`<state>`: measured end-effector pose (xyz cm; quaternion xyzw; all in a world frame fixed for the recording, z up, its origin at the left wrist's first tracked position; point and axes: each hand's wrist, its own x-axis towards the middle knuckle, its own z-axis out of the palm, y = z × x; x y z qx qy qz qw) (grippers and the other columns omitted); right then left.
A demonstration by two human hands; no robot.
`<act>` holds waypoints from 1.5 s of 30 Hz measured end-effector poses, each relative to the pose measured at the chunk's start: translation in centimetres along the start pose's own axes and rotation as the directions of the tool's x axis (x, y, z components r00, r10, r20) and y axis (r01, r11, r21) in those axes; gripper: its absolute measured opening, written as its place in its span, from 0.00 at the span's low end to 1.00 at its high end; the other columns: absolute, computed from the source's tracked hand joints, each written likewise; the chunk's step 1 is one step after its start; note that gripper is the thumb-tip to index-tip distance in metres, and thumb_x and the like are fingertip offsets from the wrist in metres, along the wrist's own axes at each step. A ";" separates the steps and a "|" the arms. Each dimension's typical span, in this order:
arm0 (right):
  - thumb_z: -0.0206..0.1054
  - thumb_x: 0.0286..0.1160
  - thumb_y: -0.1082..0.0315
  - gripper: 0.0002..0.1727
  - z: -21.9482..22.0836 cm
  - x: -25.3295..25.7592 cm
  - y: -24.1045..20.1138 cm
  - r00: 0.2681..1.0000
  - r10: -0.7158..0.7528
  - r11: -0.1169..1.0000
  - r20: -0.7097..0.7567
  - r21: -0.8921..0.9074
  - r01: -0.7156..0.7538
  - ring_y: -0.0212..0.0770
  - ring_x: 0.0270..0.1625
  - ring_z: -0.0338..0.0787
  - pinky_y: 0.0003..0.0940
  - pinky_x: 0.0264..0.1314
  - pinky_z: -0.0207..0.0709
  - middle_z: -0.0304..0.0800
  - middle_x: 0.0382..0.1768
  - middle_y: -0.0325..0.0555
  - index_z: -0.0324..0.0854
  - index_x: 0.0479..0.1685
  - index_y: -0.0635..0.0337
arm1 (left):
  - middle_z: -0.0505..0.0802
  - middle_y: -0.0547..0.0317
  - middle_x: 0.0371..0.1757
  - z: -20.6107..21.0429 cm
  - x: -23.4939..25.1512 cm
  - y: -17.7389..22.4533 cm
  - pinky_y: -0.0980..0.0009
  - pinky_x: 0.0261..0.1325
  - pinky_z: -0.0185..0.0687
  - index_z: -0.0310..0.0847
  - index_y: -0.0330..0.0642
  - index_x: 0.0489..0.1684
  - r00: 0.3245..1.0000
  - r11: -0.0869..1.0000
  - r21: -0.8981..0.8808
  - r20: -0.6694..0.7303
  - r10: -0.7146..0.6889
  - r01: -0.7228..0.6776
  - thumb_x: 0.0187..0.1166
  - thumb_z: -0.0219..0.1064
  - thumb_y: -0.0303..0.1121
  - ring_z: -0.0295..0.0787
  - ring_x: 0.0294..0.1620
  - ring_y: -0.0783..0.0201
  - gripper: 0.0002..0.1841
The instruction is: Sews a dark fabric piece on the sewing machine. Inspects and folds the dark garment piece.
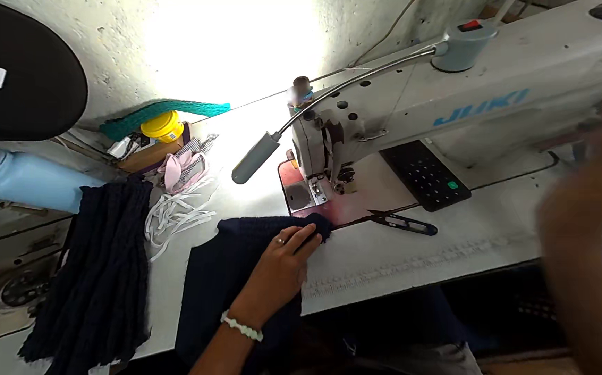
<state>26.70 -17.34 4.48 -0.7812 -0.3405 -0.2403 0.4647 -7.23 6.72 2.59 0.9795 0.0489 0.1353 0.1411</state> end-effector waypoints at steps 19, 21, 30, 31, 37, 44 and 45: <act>0.61 0.73 0.78 0.16 10.7 -10.0 -11.9 0.622 -0.595 0.783 0.510 0.192 0.591 0.51 0.61 0.91 0.47 0.65 0.80 0.93 0.63 0.49 0.90 0.54 0.62 | 0.88 0.42 0.71 0.3 4.1 -2.7 0.56 0.72 0.83 0.88 0.48 0.67 0.999 0.999 0.051 -0.039 0.017 -0.015 0.80 0.61 0.20 0.86 0.72 0.45 0.21; 0.62 0.71 0.78 0.16 11.1 -10.2 -12.3 0.654 -0.569 0.796 0.498 0.133 0.591 0.51 0.60 0.91 0.49 0.65 0.79 0.93 0.62 0.48 0.90 0.54 0.62 | 0.87 0.43 0.71 -0.1 4.8 -4.2 0.55 0.73 0.82 0.88 0.50 0.68 0.997 0.997 0.019 0.003 0.073 -0.073 0.79 0.60 0.17 0.85 0.73 0.45 0.23; 0.63 0.70 0.80 0.17 12.4 -9.5 -13.0 0.690 -0.487 0.846 0.535 0.090 0.526 0.52 0.64 0.90 0.52 0.67 0.77 0.93 0.62 0.48 0.91 0.54 0.62 | 0.86 0.44 0.73 -0.1 6.1 -5.7 0.49 0.74 0.79 0.86 0.53 0.71 0.996 0.994 0.080 0.050 0.075 -0.078 0.75 0.60 0.13 0.83 0.75 0.44 0.29; 0.63 0.70 0.79 0.17 12.3 -9.4 -12.9 0.692 -0.480 0.852 0.538 0.100 0.513 0.52 0.65 0.89 0.51 0.68 0.77 0.93 0.63 0.47 0.91 0.55 0.61 | 0.86 0.43 0.73 0.0 6.1 -5.7 0.49 0.75 0.78 0.86 0.53 0.71 0.996 0.994 0.082 0.047 0.073 -0.076 0.75 0.61 0.13 0.83 0.75 0.44 0.29; 0.60 0.78 0.71 0.17 8.8 -7.2 -9.7 0.812 -0.323 0.942 0.486 0.087 0.323 0.61 0.67 0.88 0.66 0.68 0.76 0.93 0.61 0.53 0.91 0.58 0.59 | 0.85 0.43 0.76 -0.1 6.3 -5.8 0.49 0.79 0.75 0.85 0.54 0.73 0.993 0.992 0.098 0.090 0.073 -0.082 0.76 0.60 0.14 0.81 0.78 0.45 0.29; 0.52 0.88 0.69 0.21 1.0 -2.4 -0.3 0.966 -0.090 0.960 0.244 -0.236 0.149 0.76 0.73 0.78 0.70 0.75 0.67 0.80 0.72 0.73 0.82 0.67 0.73 | 0.84 0.43 0.76 -0.4 6.6 -5.7 0.48 0.79 0.74 0.84 0.55 0.74 0.991 0.994 0.078 0.115 0.072 -0.082 0.75 0.59 0.12 0.80 0.78 0.45 0.31; 0.52 0.88 0.69 0.21 0.3 -2.0 0.8 0.976 -0.060 0.954 0.209 -0.277 0.118 0.78 0.76 0.75 0.71 0.77 0.64 0.77 0.74 0.75 0.80 0.69 0.73 | 0.85 0.43 0.76 -0.5 6.6 -5.7 0.48 0.79 0.74 0.84 0.54 0.74 0.991 0.994 0.070 0.113 0.077 -0.085 0.74 0.60 0.12 0.81 0.78 0.44 0.31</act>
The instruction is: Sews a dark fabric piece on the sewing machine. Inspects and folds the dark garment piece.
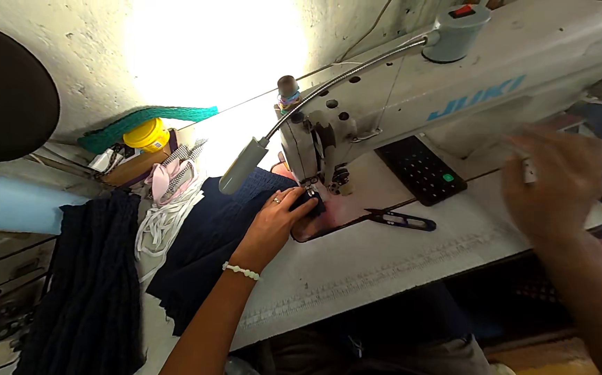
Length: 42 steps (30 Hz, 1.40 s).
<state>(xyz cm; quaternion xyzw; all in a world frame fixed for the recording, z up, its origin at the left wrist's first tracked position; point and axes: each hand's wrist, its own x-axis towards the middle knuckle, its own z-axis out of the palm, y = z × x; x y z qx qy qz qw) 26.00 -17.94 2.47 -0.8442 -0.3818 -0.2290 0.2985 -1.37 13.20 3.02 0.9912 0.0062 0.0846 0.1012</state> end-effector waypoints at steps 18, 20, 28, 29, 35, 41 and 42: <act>0.50 0.87 0.75 0.20 0.6 -0.2 2.3 0.985 0.167 0.975 0.047 -0.153 -0.158 0.78 0.77 0.75 0.69 0.75 0.67 0.79 0.73 0.74 0.78 0.70 0.76 | 0.83 0.42 0.77 0.3 -0.2 -0.3 0.46 0.79 0.74 0.84 0.58 0.75 1.000 0.998 0.053 -0.005 0.017 -0.016 0.73 0.61 0.12 0.79 0.79 0.43 0.33; 0.49 0.87 0.75 0.20 0.6 -0.3 2.4 0.981 0.180 0.971 0.071 -0.173 -0.166 0.77 0.74 0.78 0.69 0.71 0.70 0.81 0.72 0.73 0.80 0.69 0.74 | 0.83 0.43 0.77 0.4 -0.2 -0.1 0.46 0.79 0.74 0.83 0.59 0.75 1.000 0.998 0.064 -0.010 0.012 -0.011 0.74 0.61 0.12 0.79 0.79 0.44 0.33; 0.52 0.85 0.75 0.23 0.7 -0.1 2.6 0.992 0.128 0.982 0.002 -0.138 -0.127 0.75 0.84 0.68 0.66 0.83 0.61 0.73 0.79 0.73 0.73 0.75 0.75 | 0.84 0.42 0.76 0.6 -0.4 -0.1 0.44 0.78 0.75 0.85 0.55 0.73 0.999 0.998 0.055 -0.045 0.028 -0.026 0.74 0.62 0.13 0.80 0.78 0.44 0.31; 0.52 0.85 0.74 0.23 0.7 -0.1 2.7 0.992 0.124 0.983 0.000 -0.133 -0.123 0.75 0.85 0.67 0.66 0.84 0.60 0.72 0.79 0.74 0.72 0.75 0.75 | 0.85 0.44 0.75 0.7 -0.5 -0.1 0.44 0.77 0.75 0.85 0.53 0.72 0.997 0.998 0.059 -0.064 0.042 -0.038 0.74 0.61 0.13 0.80 0.78 0.45 0.30; 0.53 0.85 0.73 0.24 0.8 -0.1 2.9 0.993 0.119 0.986 0.007 -0.115 -0.118 0.75 0.87 0.62 0.64 0.87 0.56 0.69 0.81 0.74 0.70 0.77 0.75 | 0.91 0.50 0.68 1.0 -0.7 0.1 0.43 0.76 0.76 0.89 0.46 0.64 0.986 0.995 0.062 -0.142 0.083 -0.075 0.76 0.61 0.15 0.83 0.76 0.46 0.22; 0.54 0.86 0.72 0.24 1.0 -0.2 3.2 0.994 0.106 0.988 0.011 -0.112 -0.104 0.75 0.88 0.61 0.64 0.88 0.55 0.68 0.82 0.74 0.69 0.77 0.75 | 0.91 0.51 0.69 1.0 -0.9 0.2 0.43 0.76 0.75 0.90 0.44 0.61 0.988 0.998 0.044 -0.141 0.058 -0.053 0.76 0.60 0.15 0.83 0.77 0.46 0.22; 0.54 0.86 0.71 0.24 1.0 -0.2 3.3 0.995 0.102 0.989 0.009 -0.112 -0.101 0.75 0.88 0.60 0.64 0.88 0.55 0.68 0.82 0.74 0.69 0.77 0.75 | 0.91 0.51 0.69 1.0 -0.8 0.1 0.42 0.76 0.75 0.90 0.45 0.61 0.988 0.998 0.039 -0.142 0.054 -0.049 0.75 0.60 0.14 0.83 0.77 0.46 0.22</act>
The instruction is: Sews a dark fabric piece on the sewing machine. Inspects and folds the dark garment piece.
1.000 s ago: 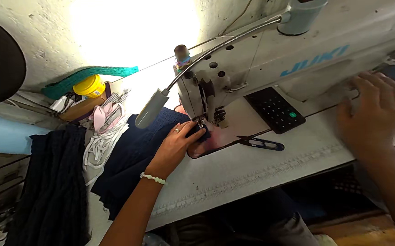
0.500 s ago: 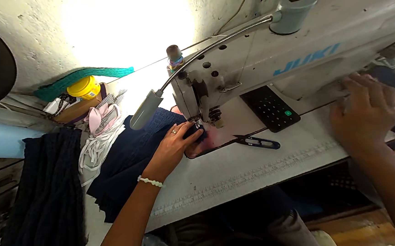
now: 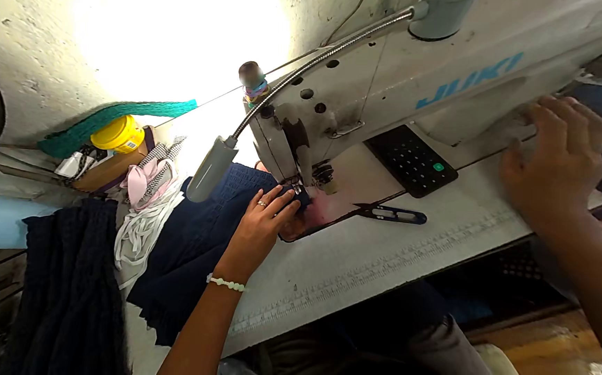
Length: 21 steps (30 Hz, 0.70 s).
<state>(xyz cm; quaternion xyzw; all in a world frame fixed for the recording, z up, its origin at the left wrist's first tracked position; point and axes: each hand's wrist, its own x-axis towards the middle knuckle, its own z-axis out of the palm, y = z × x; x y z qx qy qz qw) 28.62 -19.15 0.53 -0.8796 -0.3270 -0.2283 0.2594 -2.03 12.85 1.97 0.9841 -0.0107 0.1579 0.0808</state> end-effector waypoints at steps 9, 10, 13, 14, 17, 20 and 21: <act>0.55 0.85 0.73 0.23 0.1 0.0 0.0 1.000 -0.009 1.000 -0.015 -0.001 0.009 0.75 0.88 0.60 0.64 0.87 0.55 0.68 0.81 0.74 0.69 0.76 0.76 | 0.91 0.51 0.69 0.1 0.1 0.0 0.43 0.77 0.75 0.91 0.45 0.62 0.998 0.998 -0.028 -0.014 -0.053 0.053 0.74 0.59 0.14 0.84 0.76 0.47 0.23; 0.55 0.85 0.72 0.23 0.1 0.0 0.0 1.000 -0.008 1.000 -0.017 -0.002 0.008 0.75 0.88 0.60 0.63 0.88 0.55 0.68 0.82 0.74 0.70 0.76 0.76 | 0.91 0.51 0.70 0.1 0.2 0.0 0.42 0.77 0.75 0.90 0.44 0.62 0.998 0.998 -0.028 -0.013 -0.060 0.059 0.74 0.60 0.14 0.84 0.76 0.47 0.23; 0.55 0.85 0.72 0.23 0.1 0.0 0.1 1.000 -0.006 1.000 -0.019 0.001 0.006 0.74 0.88 0.60 0.62 0.88 0.54 0.68 0.81 0.74 0.70 0.76 0.75 | 0.91 0.53 0.71 0.1 0.2 -0.1 0.42 0.76 0.75 0.91 0.43 0.62 0.997 0.997 -0.022 -0.012 -0.075 0.075 0.72 0.60 0.13 0.83 0.77 0.47 0.24; 0.55 0.85 0.72 0.23 0.1 0.0 0.1 1.000 -0.007 1.000 -0.019 0.002 0.007 0.75 0.88 0.60 0.63 0.88 0.54 0.69 0.81 0.74 0.70 0.76 0.75 | 0.91 0.52 0.71 0.1 0.3 -0.1 0.41 0.76 0.75 0.91 0.43 0.62 0.997 0.997 -0.023 -0.008 -0.078 0.077 0.73 0.60 0.13 0.83 0.77 0.46 0.23; 0.55 0.86 0.71 0.23 0.1 0.0 0.1 1.000 -0.010 1.000 -0.027 -0.002 0.010 0.74 0.88 0.61 0.63 0.88 0.55 0.69 0.81 0.73 0.70 0.76 0.74 | 0.91 0.52 0.70 0.1 0.4 -0.1 0.40 0.77 0.73 0.92 0.43 0.61 0.996 0.996 -0.021 0.005 -0.092 0.092 0.72 0.61 0.13 0.82 0.77 0.46 0.23; 0.54 0.86 0.71 0.23 -0.1 0.1 -0.2 1.000 -0.001 1.000 -0.013 0.009 0.001 0.74 0.88 0.60 0.65 0.87 0.55 0.68 0.82 0.73 0.70 0.77 0.73 | 0.91 0.52 0.69 0.0 0.7 0.0 0.39 0.77 0.72 0.93 0.45 0.61 0.992 0.992 -0.013 0.020 -0.121 0.122 0.73 0.63 0.15 0.82 0.78 0.46 0.22; 0.55 0.86 0.71 0.24 -0.1 0.1 -0.3 1.000 0.001 1.000 -0.013 0.014 -0.001 0.75 0.88 0.60 0.65 0.87 0.55 0.68 0.82 0.73 0.69 0.77 0.74 | 0.91 0.52 0.69 -0.1 0.8 0.0 0.38 0.77 0.72 0.93 0.46 0.61 0.992 0.992 -0.006 0.025 -0.126 0.126 0.73 0.63 0.16 0.82 0.77 0.47 0.22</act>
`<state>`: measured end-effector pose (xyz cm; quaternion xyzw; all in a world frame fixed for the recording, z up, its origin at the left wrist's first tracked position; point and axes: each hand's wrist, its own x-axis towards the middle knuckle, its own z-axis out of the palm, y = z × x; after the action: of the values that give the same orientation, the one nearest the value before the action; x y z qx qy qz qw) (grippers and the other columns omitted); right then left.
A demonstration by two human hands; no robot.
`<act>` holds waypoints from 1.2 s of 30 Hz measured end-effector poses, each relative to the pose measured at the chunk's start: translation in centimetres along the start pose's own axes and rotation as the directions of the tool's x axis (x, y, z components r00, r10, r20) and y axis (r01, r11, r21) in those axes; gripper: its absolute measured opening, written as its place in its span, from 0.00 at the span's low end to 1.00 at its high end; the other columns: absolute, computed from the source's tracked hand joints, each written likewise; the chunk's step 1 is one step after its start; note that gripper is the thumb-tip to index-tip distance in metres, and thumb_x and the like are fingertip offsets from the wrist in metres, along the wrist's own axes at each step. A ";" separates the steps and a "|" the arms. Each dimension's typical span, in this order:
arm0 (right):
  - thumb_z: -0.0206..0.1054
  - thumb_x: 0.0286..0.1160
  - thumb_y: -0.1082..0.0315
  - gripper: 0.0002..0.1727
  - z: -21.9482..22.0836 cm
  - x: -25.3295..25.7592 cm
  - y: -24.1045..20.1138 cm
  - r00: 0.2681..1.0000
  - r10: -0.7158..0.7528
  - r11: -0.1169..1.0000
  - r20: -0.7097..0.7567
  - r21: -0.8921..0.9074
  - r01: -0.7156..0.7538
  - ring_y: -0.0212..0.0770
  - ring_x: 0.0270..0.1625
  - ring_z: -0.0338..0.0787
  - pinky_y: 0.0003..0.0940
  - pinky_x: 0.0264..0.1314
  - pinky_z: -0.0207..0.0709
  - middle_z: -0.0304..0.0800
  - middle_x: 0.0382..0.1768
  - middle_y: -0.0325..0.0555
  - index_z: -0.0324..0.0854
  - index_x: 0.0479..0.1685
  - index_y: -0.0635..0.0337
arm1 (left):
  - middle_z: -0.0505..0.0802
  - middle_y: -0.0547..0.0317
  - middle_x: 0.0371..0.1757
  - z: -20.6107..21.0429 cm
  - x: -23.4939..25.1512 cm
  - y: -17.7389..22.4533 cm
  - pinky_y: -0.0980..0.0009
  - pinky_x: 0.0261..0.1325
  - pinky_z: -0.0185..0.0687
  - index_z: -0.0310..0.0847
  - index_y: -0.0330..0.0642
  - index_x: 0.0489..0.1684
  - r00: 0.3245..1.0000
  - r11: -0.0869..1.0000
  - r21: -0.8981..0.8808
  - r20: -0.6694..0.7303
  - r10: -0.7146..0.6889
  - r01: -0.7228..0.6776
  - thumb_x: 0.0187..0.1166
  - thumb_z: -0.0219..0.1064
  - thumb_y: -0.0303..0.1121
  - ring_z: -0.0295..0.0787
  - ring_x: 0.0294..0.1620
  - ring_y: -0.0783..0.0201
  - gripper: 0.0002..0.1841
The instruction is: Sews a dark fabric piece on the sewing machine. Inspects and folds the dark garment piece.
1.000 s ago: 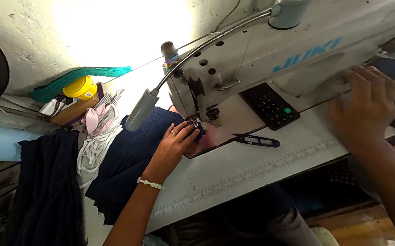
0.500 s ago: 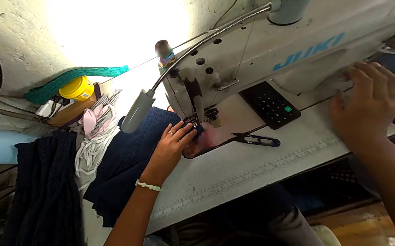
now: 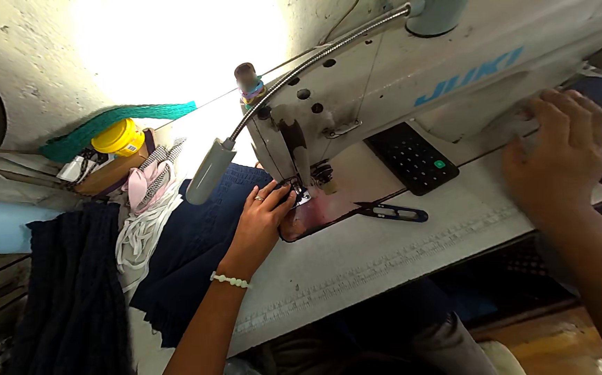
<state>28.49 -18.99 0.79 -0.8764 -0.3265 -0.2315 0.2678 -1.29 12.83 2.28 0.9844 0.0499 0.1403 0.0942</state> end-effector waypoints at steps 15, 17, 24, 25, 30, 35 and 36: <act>0.56 0.84 0.72 0.25 0.0 -0.1 0.1 1.000 0.007 1.000 0.031 0.005 -0.007 0.75 0.89 0.58 0.63 0.90 0.51 0.65 0.83 0.74 0.67 0.78 0.75 | 0.92 0.55 0.68 0.1 0.5 -0.8 0.40 0.77 0.72 0.92 0.49 0.62 0.999 1.000 -0.024 -0.037 -0.010 0.009 0.72 0.65 0.15 0.82 0.77 0.51 0.23; 0.55 0.84 0.73 0.25 -0.1 -0.1 0.0 0.999 0.008 1.000 0.036 0.013 -0.008 0.75 0.90 0.57 0.63 0.90 0.50 0.65 0.84 0.74 0.67 0.78 0.75 | 0.92 0.53 0.68 -0.3 0.5 -0.9 0.39 0.78 0.71 0.91 0.46 0.63 1.000 0.997 -0.080 -0.020 -0.020 0.019 0.72 0.64 0.14 0.81 0.78 0.50 0.24; 0.55 0.85 0.72 0.25 0.1 -0.3 0.2 1.000 -0.010 1.000 0.020 0.019 0.010 0.75 0.89 0.59 0.63 0.90 0.52 0.66 0.82 0.75 0.67 0.78 0.75 | 0.92 0.50 0.65 -2.2 -0.7 -1.3 0.50 0.67 0.79 0.91 0.42 0.62 0.996 0.994 -0.060 0.018 -0.093 0.093 0.86 0.58 0.40 0.86 0.67 0.48 0.19; 0.55 0.85 0.72 0.25 0.1 -0.3 0.2 1.000 -0.011 1.000 0.017 0.021 0.011 0.75 0.89 0.59 0.63 0.90 0.52 0.66 0.82 0.75 0.67 0.78 0.75 | 0.92 0.48 0.63 -2.3 -0.7 -0.3 0.49 0.65 0.80 0.92 0.42 0.61 0.991 0.991 -0.042 0.039 -0.129 0.131 0.87 0.57 0.42 0.86 0.64 0.45 0.20; 0.55 0.84 0.72 0.26 -0.2 -0.1 0.0 0.999 0.004 0.999 0.046 0.034 -0.005 0.76 0.89 0.57 0.67 0.89 0.52 0.65 0.83 0.75 0.67 0.79 0.75 | 0.86 0.37 0.68 -3.9 1.1 7.4 0.55 0.66 0.84 0.82 0.33 0.72 0.851 0.900 -0.005 0.329 -0.410 0.435 0.93 0.49 0.43 0.90 0.61 0.45 0.25; 0.55 0.84 0.73 0.25 -0.3 -0.2 -0.2 1.000 0.002 0.999 0.025 0.044 -0.003 0.77 0.89 0.57 0.66 0.88 0.52 0.65 0.83 0.76 0.67 0.78 0.76 | 0.86 0.41 0.69 -2.6 1.5 8.7 0.56 0.60 0.86 0.88 0.35 0.64 0.860 0.892 0.075 0.243 -0.449 0.445 0.92 0.51 0.40 0.90 0.59 0.46 0.22; 0.55 0.84 0.73 0.25 -0.3 -0.2 -0.2 1.000 0.003 0.999 0.025 0.046 -0.004 0.77 0.89 0.57 0.66 0.89 0.52 0.65 0.83 0.76 0.67 0.78 0.77 | 0.89 0.42 0.66 -1.3 0.8 8.3 0.53 0.54 0.87 0.92 0.35 0.55 0.924 0.924 0.123 0.081 -0.373 0.362 0.88 0.55 0.39 0.91 0.56 0.44 0.20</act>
<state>28.16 -19.14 0.95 -0.8733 -0.3335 -0.2126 0.2845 -0.32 5.01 5.35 0.9669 0.2364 0.0665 0.0691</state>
